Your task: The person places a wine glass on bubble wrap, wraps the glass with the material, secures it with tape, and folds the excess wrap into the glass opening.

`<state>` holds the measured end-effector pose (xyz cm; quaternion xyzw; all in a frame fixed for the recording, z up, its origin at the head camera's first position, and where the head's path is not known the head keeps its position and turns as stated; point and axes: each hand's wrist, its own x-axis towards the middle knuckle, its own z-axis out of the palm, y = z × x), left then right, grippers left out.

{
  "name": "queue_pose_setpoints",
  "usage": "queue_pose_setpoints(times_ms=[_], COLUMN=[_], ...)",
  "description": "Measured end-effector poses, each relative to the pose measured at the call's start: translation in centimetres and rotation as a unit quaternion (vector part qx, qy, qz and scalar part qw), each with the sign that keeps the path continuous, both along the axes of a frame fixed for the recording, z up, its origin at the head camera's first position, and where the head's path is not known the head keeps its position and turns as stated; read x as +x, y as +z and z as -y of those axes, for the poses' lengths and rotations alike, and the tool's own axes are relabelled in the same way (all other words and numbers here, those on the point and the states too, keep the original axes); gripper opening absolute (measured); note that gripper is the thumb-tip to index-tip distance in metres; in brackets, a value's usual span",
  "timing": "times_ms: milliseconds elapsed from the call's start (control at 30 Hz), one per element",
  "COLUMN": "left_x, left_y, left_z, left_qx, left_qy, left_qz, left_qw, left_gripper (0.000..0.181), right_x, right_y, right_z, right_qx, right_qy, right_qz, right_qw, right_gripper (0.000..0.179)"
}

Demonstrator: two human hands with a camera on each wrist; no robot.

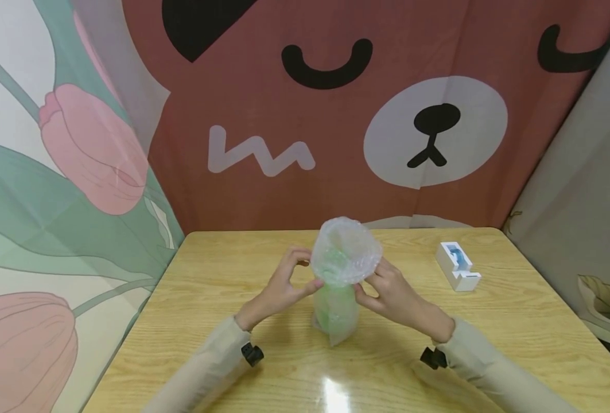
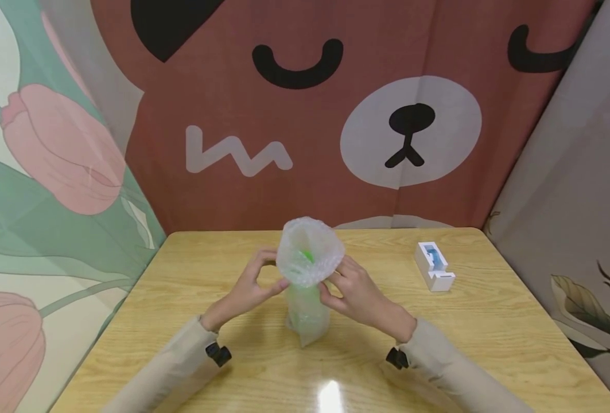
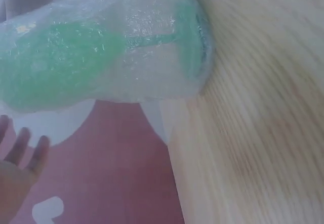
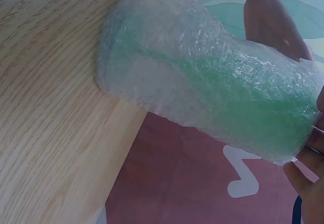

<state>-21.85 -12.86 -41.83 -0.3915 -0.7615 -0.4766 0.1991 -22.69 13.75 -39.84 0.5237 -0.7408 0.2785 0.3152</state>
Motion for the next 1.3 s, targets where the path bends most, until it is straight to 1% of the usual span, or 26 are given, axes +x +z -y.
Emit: queue_pose_setpoints(times_ms=[133,200,267,333,400,500,600,633,767,800,933,1033,1167,1233,1300], left_x=[0.3,0.6,0.8,0.8,0.6,0.1,-0.3,-0.4,-0.5,-0.5,-0.5,-0.7,-0.8,-0.7,-0.5], left_y=[1.1,1.8,2.3,2.4,2.1,1.6,1.2,1.2,1.2,1.2,1.4,1.4,1.2,1.1,1.1], left_z=[-0.4,-0.7,-0.9,-1.0,-1.0,-0.9,-0.7,-0.6,-0.5,-0.5,-0.6,-0.7,-0.9,-1.0,-1.1], left_qx=[0.030,0.035,0.035,0.031,0.026,0.013,-0.005,-0.011,-0.022,-0.022,-0.015,-0.009,0.001,0.006,0.015], left_qy=[-0.004,-0.010,-0.015,-0.018,-0.018,-0.015,-0.011,-0.012,-0.020,-0.024,-0.028,-0.023,-0.014,-0.008,-0.006], left_qz=[-0.073,-0.091,-0.099,-0.095,-0.090,-0.080,-0.079,-0.079,-0.077,-0.077,-0.085,-0.098,-0.114,-0.120,-0.119], left_qw=[0.9969,0.9952,0.9944,0.9948,0.9955,0.9966,0.9968,0.9968,0.9966,0.9965,0.9959,0.9949,0.9934,0.9927,0.9927], left_gripper=[0.038,0.033,0.033,0.036,0.035,0.027,0.016,0.016,0.030,0.028,0.030,0.033,0.016,0.009,0.004], right_x=[0.0,0.0,0.0,0.0,0.0,0.0,0.0,0.0,0.1,0.1,0.2,0.2,0.2,0.2,0.3], right_y=[-0.1,-0.1,-0.1,-0.1,-0.1,-0.1,-0.1,-0.2,-0.2,-0.2,-0.3,-0.5,-0.6,-0.6,-0.6], right_z=[0.0,0.1,0.1,0.2,0.2,0.3,0.3,0.3,0.3,0.4,0.4,0.4,0.4,0.4,0.4], right_qx=[-0.002,-0.004,-0.006,-0.008,-0.008,-0.009,-0.009,-0.010,-0.018,-0.021,-0.023,-0.021,-0.032,-0.039,-0.042], right_qy=[-0.004,-0.002,0.001,0.004,0.005,0.005,0.003,0.004,0.012,0.016,0.018,0.012,0.014,0.017,0.020], right_qz=[-0.001,-0.003,-0.005,-0.006,-0.006,-0.007,-0.006,-0.006,-0.014,-0.017,-0.014,-0.009,0.003,0.008,0.011], right_qw=[1.0000,1.0000,1.0000,0.9999,0.9999,0.9999,0.9999,0.9999,0.9997,0.9995,0.9995,0.9997,0.9994,0.9991,0.9989], right_gripper=[0.038,0.037,0.036,0.035,0.035,0.034,0.033,0.032,0.031,0.031,0.031,0.031,0.031,0.029,0.027])
